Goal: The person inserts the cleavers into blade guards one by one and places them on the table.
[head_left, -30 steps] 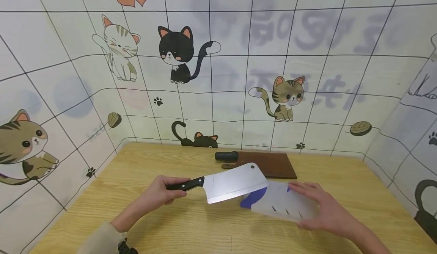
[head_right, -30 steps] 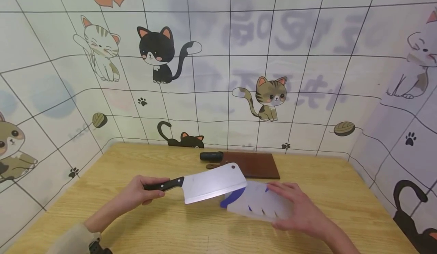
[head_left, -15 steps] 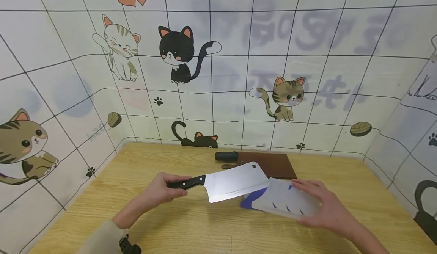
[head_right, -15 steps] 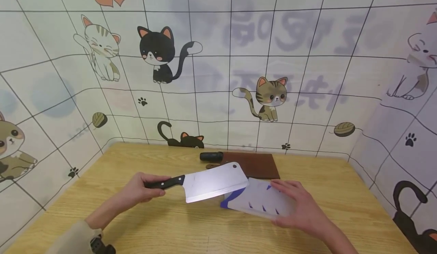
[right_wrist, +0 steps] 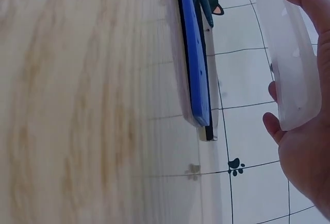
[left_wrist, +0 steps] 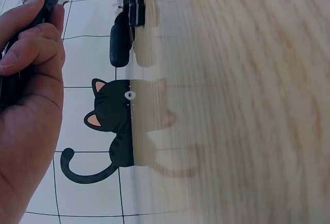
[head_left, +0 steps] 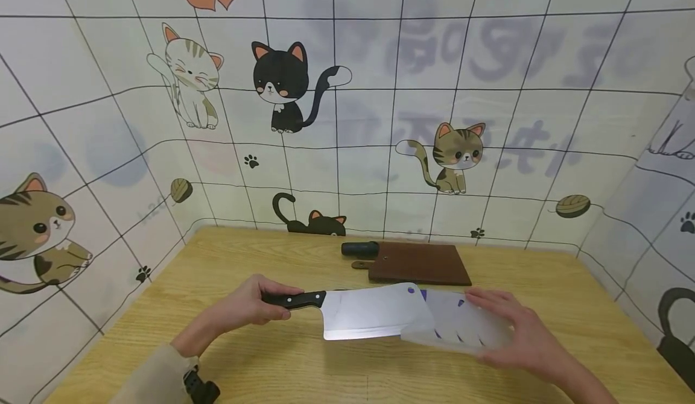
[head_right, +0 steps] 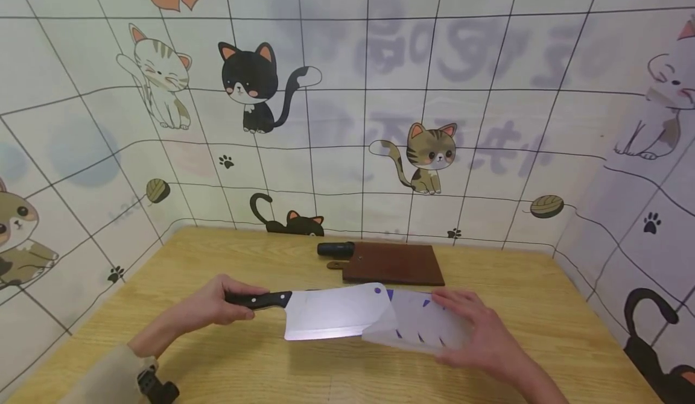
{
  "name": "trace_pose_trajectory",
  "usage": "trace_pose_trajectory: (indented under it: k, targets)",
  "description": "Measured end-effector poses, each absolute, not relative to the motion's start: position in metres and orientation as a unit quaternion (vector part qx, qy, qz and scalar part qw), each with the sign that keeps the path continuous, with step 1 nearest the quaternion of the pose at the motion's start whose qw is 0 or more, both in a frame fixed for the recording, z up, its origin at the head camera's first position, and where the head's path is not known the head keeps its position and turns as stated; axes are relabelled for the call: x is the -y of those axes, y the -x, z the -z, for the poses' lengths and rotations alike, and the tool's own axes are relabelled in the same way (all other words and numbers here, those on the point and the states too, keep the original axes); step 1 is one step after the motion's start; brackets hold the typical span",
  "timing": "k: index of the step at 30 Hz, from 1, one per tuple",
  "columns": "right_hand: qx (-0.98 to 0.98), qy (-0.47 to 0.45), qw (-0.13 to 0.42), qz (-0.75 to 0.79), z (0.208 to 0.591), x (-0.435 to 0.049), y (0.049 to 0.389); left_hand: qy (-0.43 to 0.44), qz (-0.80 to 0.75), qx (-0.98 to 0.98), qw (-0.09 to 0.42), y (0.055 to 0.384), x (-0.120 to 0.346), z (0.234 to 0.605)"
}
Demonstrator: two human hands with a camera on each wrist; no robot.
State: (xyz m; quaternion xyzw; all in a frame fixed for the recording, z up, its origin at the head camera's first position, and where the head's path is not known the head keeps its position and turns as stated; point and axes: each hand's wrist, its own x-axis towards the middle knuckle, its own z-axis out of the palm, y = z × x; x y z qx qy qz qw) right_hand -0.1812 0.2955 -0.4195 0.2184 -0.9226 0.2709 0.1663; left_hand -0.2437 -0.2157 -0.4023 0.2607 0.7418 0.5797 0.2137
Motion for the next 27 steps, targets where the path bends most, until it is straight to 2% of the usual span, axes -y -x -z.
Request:
trace_pose_trajectory:
  k: [8, 17, 21, 27]
  targets:
    - [0.915, -0.235, 0.182, -0.273, 0.41, -0.293, 0.177, -0.306, -0.559, -0.737, 0.226, 0.249, 0.222, 0.395]
    - [0.913, -0.253, 0.138, -0.29, 0.4, -0.293, 0.17, -0.334, -0.54, -0.731, 0.251, 0.256, 0.221, 0.388]
    - [0.914, -0.267, 0.102, -0.289, 0.395, -0.291, 0.165, -0.329, -0.532, -0.732, 0.269, 0.258, 0.219, 0.389]
    - [0.908, -0.299, 0.104, -0.276, 0.391, -0.29, 0.164, -0.325, -0.525, -0.735, 0.28, 0.259, 0.217, 0.39]
